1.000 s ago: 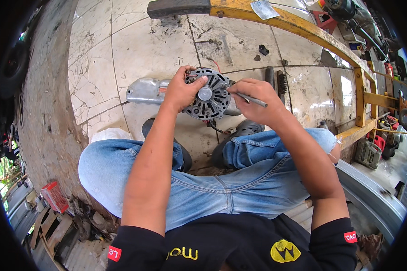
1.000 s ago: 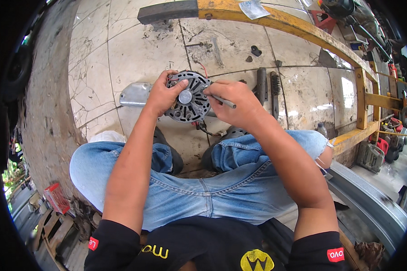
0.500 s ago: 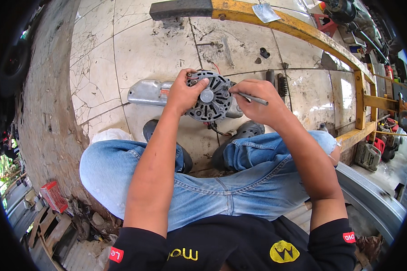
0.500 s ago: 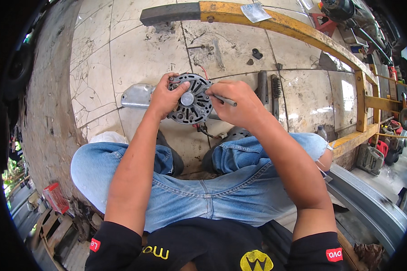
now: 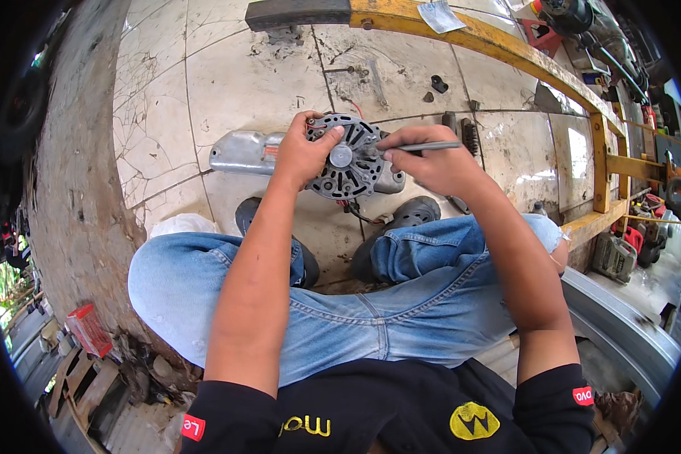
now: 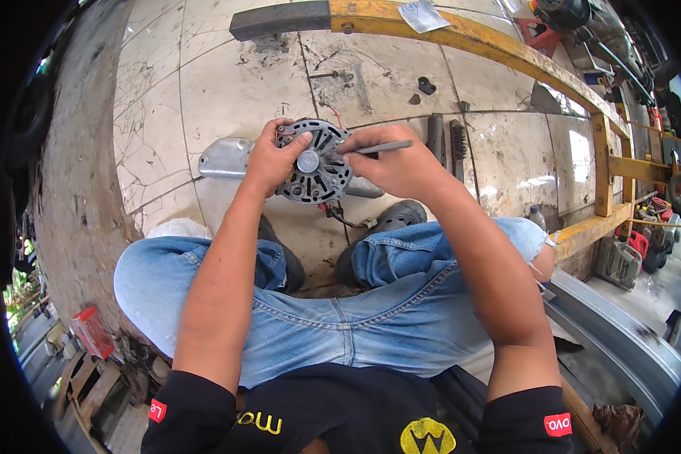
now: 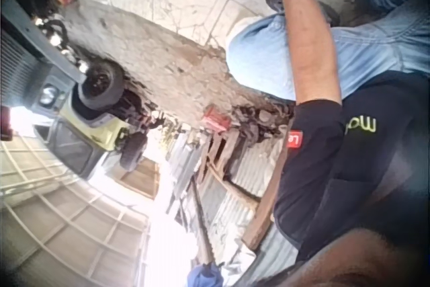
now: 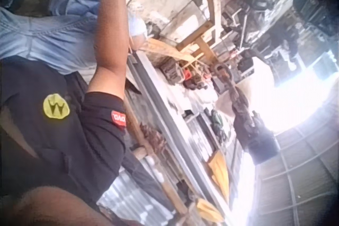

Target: The person sits on the floor and uses a screwdriver and a scraper to clean and adjust the internal components of a disassembled alternator. The person repeatedly scrapes the metal fins and uses the screwdriver to manipulate internal parts.

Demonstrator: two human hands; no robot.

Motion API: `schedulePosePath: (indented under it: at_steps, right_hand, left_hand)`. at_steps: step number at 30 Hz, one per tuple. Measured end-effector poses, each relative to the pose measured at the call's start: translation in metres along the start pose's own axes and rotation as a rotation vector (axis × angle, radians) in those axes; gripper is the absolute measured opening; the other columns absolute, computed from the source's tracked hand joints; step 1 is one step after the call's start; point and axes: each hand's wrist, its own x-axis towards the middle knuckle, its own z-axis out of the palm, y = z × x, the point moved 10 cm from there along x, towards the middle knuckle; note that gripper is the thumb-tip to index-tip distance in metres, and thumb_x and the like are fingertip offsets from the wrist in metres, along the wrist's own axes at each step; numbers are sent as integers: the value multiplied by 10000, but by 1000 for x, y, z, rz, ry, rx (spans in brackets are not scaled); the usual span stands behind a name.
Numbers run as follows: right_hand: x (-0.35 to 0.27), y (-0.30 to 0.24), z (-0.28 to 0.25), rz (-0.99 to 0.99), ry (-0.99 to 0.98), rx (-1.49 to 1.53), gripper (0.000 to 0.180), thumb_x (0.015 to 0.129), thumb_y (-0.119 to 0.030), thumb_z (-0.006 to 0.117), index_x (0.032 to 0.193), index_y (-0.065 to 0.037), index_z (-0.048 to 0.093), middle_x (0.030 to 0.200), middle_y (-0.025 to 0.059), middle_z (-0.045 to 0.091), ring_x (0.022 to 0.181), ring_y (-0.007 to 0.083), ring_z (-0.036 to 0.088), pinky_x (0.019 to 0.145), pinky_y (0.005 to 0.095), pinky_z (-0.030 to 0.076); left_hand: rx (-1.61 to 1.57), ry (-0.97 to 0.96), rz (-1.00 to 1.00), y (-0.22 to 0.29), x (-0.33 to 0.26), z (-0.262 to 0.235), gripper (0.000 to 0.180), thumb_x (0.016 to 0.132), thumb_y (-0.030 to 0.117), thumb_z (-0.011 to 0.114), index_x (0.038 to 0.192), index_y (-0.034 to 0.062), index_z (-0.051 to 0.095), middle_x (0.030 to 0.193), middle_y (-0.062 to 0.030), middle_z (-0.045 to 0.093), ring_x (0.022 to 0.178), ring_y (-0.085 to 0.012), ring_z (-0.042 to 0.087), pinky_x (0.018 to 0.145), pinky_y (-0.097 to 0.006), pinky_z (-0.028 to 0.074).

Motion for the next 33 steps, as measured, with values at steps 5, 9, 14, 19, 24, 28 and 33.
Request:
schedulePosePath:
  at_steps: [5,9,14,19,24,28,33]
  right_hand:
    - [11,8,-54,38,146,-220,192,900,-130,698,1051,-24,749,881,95,753,744,163,704,730,313,560]
    - [3,-16,-3,5,-58,125,227,904,-128,699,1096,-11,735,879,100,749,783,149,700,739,306,556]
    - [10,15,-64,183,140,-190,183,885,-108,706,1038,-17,747,845,65,740,740,108,656,690,283,530]
    - [3,-8,17,73,-192,70,189,896,-116,706,1052,-19,750,837,66,746,713,110,665,691,284,535]
    - [10,6,-44,214,-102,-391,208,885,-114,702,1059,-11,750,842,64,738,743,132,690,707,291,544]
    - [6,-17,-6,38,-136,69,220,890,-110,700,1082,-12,745,865,61,741,777,130,679,728,293,540]
    - [7,5,-20,199,-198,-224,186,857,-92,692,1012,-17,762,825,100,734,747,134,684,713,302,535]
  left_hand:
    - [9,23,-12,1,-3,-1,528,870,317,801,1232,21,557,1087,-117,691,969,-177,644,855,-317,520]
    - [-2,12,4,1,-3,-2,526,870,313,801,1235,23,558,1074,-115,689,965,-176,643,844,-315,523]
    - [-34,24,-4,-1,-1,-2,513,869,300,803,1232,26,564,1062,-104,683,950,-166,636,828,-312,524]
    - [-16,7,26,-3,3,2,501,873,295,800,1225,27,565,1052,-94,675,935,-163,629,830,-308,518]
    - [-31,40,3,-3,-3,-3,495,876,302,799,1215,24,570,1070,-97,665,939,-160,622,839,-308,515]
    - [-35,43,3,-4,-3,-2,503,879,305,797,1222,17,569,1080,-103,664,955,-161,618,840,-306,514]
    - [-17,95,27,-7,-5,-7,515,882,298,795,1233,2,562,1081,-113,669,934,-173,628,828,-302,518]
